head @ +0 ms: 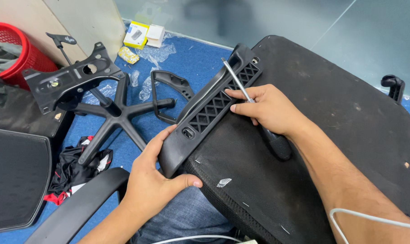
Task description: The person disassembles a damaged chair seat by removing screws and a plastic frame, then reassembles it by attaching a new plastic frame using a screwdriver and screws. The person works on the seat while sitting on a chair, handling the seat, frame, and tools.
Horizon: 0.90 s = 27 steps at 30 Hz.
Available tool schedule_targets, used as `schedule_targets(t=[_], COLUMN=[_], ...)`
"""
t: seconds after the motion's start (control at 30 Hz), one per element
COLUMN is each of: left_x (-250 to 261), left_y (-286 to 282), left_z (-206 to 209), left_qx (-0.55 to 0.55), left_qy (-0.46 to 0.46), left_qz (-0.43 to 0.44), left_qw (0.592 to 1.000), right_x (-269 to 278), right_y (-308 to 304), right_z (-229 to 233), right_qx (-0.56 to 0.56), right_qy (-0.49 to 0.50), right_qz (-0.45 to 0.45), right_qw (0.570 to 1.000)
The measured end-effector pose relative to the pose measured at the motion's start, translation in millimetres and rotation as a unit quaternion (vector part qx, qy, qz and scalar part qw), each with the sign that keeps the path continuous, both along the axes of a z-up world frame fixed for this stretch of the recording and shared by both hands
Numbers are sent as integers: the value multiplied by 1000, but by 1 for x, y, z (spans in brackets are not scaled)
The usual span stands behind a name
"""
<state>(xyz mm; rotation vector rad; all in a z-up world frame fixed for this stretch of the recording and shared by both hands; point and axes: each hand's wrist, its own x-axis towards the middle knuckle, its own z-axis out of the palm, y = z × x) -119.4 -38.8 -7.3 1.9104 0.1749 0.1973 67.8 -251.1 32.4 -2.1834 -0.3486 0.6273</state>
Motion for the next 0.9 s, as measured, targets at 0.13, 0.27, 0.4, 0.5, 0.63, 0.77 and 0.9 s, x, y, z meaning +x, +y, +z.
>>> schedule_targets(t=[0.13,0.27,0.4,0.5,0.63,0.77,0.9], left_x=[-2,-1,2,5,9,10,8], left_y=[3,4,9,15,18,23,33], left_z=[-1,-3,-6,-5,-5,-2,-4], left_qx=[17,3,46,50,84,79,35], left_qy=[-2,2,-10,-20,-14,-2,-11], left_qz=[-6,-17,-23,-48,-66,-92,-136], left_qw=[1000,1000,999,997,994,993,990], right_x=[0,1,1,2,3,4,4], right_y=[1,-1,4,7,7,10,10], right_z=[0,-2,-1,1,1,3,3], right_qx=[28,19,7,-19,-21,-23,-48], right_qy=[4,6,-1,-14,-15,-18,-21], right_qz=[2,-3,-2,-7,-17,-24,-36], right_qw=[1000,1000,1000,1000,1000,999,998])
